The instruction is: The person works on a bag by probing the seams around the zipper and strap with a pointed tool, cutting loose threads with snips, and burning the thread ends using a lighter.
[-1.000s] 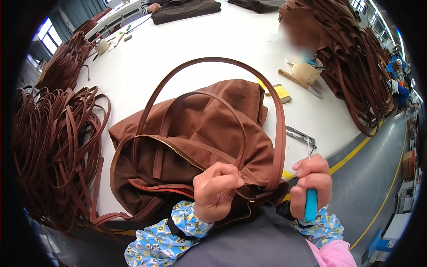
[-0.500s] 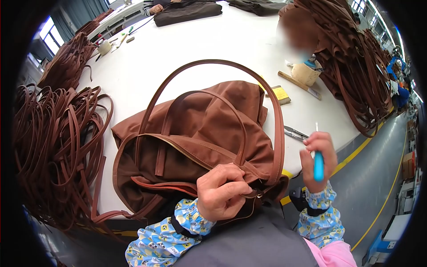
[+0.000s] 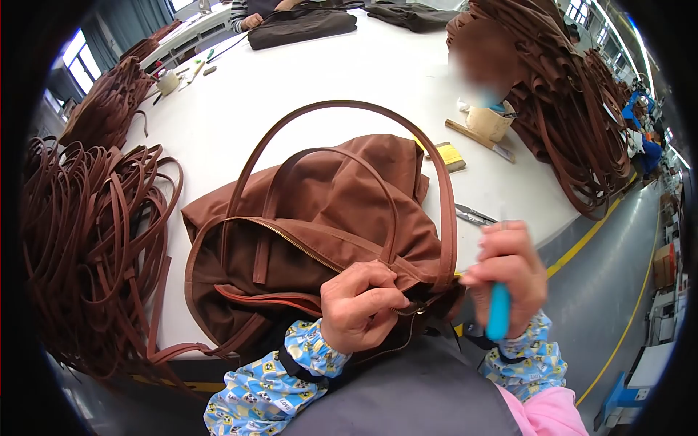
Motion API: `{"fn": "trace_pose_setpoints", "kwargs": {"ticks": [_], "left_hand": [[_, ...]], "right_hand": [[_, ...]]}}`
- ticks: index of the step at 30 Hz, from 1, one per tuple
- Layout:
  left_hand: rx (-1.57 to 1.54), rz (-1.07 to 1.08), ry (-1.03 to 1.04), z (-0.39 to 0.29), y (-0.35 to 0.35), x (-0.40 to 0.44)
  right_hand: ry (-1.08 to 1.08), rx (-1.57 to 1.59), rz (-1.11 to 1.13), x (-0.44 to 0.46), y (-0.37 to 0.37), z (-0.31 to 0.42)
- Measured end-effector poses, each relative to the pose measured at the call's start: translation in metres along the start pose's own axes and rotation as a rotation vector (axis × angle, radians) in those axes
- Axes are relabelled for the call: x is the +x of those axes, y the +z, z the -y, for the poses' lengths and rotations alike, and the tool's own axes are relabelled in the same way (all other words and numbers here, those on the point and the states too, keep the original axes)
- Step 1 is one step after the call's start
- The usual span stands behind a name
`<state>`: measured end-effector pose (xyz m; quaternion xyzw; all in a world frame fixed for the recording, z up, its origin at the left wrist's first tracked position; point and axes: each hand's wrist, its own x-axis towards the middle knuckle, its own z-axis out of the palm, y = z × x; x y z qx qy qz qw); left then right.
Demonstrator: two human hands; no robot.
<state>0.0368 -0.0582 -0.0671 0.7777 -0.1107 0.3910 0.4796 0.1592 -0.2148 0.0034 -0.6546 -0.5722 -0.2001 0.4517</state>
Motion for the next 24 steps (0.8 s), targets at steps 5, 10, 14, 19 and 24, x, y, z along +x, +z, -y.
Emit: {"fn": "trace_pose_setpoints", "kwargs": {"ticks": [5, 10, 14, 19, 24], "left_hand": [[-0.012, -0.006, -0.010, 0.001, 0.001, -0.003], [0.104, -0.047, 0.073, -0.003, 0.002, 0.000], [0.104, -0.031, 0.104, 0.003, 0.002, -0.006], [0.169, -0.146, -0.046, -0.004, 0.010, 0.002], [0.254, -0.119, -0.042, 0.000, 0.012, 0.010]], "right_hand": [[0.132, 0.051, -0.224, -0.017, -0.037, 0.000], [0.219, 0.422, -0.205, -0.025, -0.033, 0.008], [0.156, 0.793, -0.048, -0.029, -0.012, 0.007], [0.194, 0.954, -0.038, -0.033, 0.018, -0.006], [0.304, 1.057, -0.134, -0.039, 0.027, -0.011]]}}
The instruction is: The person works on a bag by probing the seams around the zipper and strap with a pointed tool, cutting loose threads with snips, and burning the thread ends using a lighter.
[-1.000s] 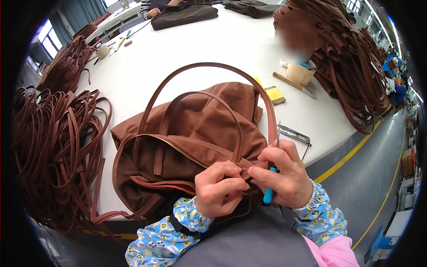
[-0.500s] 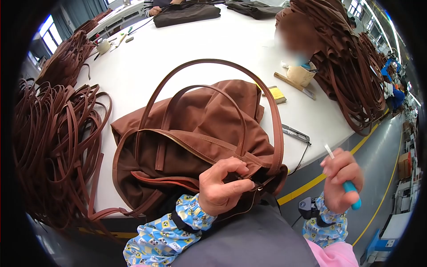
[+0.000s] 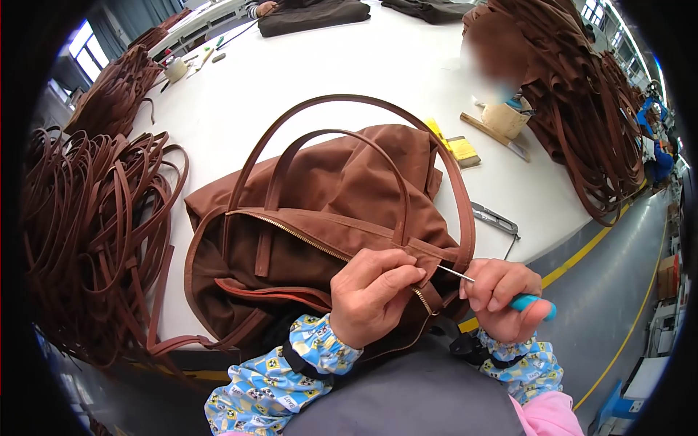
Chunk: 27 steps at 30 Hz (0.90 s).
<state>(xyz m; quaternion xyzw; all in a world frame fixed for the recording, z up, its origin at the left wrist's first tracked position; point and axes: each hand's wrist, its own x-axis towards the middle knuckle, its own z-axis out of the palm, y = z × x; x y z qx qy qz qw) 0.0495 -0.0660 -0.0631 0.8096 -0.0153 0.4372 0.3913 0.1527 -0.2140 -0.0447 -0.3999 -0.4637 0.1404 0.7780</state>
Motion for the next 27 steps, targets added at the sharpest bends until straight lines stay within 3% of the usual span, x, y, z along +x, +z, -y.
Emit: {"fn": "trace_pose_setpoints", "kwargs": {"ticks": [8, 27], "left_hand": [[-0.047, -0.031, 0.038, 0.0057, 0.0020, -0.0018], [-0.097, 0.022, -0.031, 0.0041, -0.0019, -0.0012]], "right_hand": [[0.021, 0.034, 0.210, 0.0089, -0.0043, 0.0029], [-0.013, 0.114, 0.213, 0.0088, -0.0022, -0.0003]]}}
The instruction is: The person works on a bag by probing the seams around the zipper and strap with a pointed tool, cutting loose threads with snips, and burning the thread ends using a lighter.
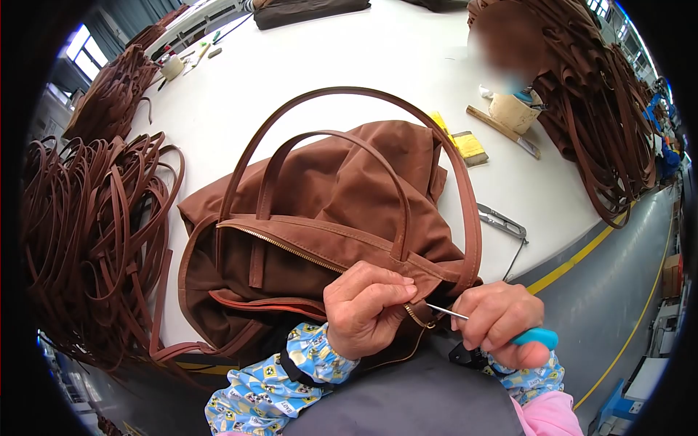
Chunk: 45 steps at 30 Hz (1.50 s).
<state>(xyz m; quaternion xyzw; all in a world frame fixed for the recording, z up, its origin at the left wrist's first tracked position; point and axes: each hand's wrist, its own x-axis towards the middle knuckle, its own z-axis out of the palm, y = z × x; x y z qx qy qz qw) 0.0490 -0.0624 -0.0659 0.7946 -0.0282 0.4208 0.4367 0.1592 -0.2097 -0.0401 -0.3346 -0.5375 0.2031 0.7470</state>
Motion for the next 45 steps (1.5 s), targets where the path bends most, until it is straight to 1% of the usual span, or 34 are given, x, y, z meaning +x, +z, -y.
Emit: {"fn": "trace_pose_setpoints", "kwargs": {"ticks": [4, 7, 9, 17, 32, 34, 45], "left_hand": [[0.005, -0.004, 0.006, 0.001, 0.000, -0.001], [0.005, -0.001, 0.004, 0.001, 0.001, 0.000], [0.004, -0.029, -0.003, 0.001, 0.002, 0.000], [-0.001, -0.028, 0.001, 0.001, 0.002, 0.000], [-0.008, -0.014, -0.009, 0.002, 0.001, -0.001], [-0.007, 0.000, -0.003, 0.003, 0.002, -0.001], [0.034, -0.007, -0.060, 0.003, 0.006, -0.002]], "right_hand": [[-0.024, -0.029, -0.015, 0.001, -0.001, 0.003], [-0.031, 0.017, 0.010, 0.003, 0.001, 0.004], [0.025, -0.099, 0.063, 0.005, 0.002, 0.004], [-0.003, -0.089, 0.064, 0.005, 0.002, 0.001], [0.043, -0.114, 0.054, 0.004, 0.000, -0.002], [-0.013, -0.002, 0.087, 0.000, -0.003, -0.007], [0.025, 0.025, 0.034, -0.011, -0.008, -0.011]]}}
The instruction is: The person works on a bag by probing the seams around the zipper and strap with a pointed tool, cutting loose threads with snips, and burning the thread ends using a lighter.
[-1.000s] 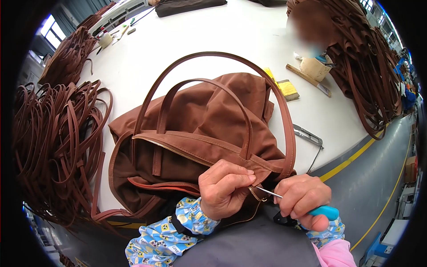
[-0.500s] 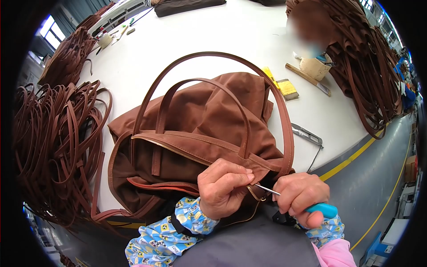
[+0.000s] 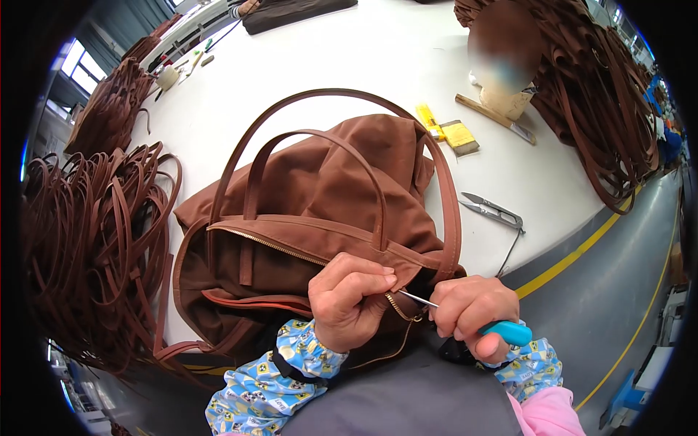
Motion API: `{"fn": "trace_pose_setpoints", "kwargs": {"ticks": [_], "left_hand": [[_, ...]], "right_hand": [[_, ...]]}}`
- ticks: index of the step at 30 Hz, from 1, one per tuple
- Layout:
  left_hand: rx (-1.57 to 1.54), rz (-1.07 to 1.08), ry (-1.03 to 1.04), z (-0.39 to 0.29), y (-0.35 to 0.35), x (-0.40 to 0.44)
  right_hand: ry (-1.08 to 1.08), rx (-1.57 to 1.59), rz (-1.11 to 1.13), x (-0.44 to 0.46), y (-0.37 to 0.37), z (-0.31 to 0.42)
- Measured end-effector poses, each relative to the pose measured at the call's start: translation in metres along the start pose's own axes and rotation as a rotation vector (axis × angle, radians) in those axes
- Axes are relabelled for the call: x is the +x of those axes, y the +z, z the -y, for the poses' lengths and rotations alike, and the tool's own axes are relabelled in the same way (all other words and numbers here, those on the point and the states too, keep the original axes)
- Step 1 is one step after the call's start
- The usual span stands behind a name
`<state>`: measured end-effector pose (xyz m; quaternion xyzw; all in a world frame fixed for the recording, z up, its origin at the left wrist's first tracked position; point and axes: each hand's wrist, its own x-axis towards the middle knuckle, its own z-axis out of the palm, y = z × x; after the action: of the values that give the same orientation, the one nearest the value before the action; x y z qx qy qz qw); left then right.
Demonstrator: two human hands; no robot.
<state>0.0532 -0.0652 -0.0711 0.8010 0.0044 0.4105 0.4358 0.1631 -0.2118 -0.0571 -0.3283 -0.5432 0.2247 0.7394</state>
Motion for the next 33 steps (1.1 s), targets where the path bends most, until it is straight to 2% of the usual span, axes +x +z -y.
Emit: {"fn": "trace_pose_setpoints", "kwargs": {"ticks": [12, 15, 20, 26, 33], "left_hand": [[0.009, 0.019, 0.005, 0.000, 0.001, 0.001], [-0.007, 0.013, 0.011, 0.000, 0.000, 0.002], [-0.022, -0.006, 0.024, 0.000, 0.000, 0.001], [-0.046, -0.009, 0.030, 0.001, 0.000, 0.001], [-0.040, 0.018, 0.080, 0.002, -0.001, 0.001]], "right_hand": [[-0.001, 0.013, -0.055, -0.005, 0.000, -0.001], [0.027, 0.015, -0.203, -0.007, 0.003, 0.002], [0.014, 0.083, -0.164, -0.001, 0.008, 0.009], [0.077, 0.012, -0.071, 0.004, 0.008, 0.010], [0.023, -0.135, -0.029, 0.007, 0.009, 0.012]]}}
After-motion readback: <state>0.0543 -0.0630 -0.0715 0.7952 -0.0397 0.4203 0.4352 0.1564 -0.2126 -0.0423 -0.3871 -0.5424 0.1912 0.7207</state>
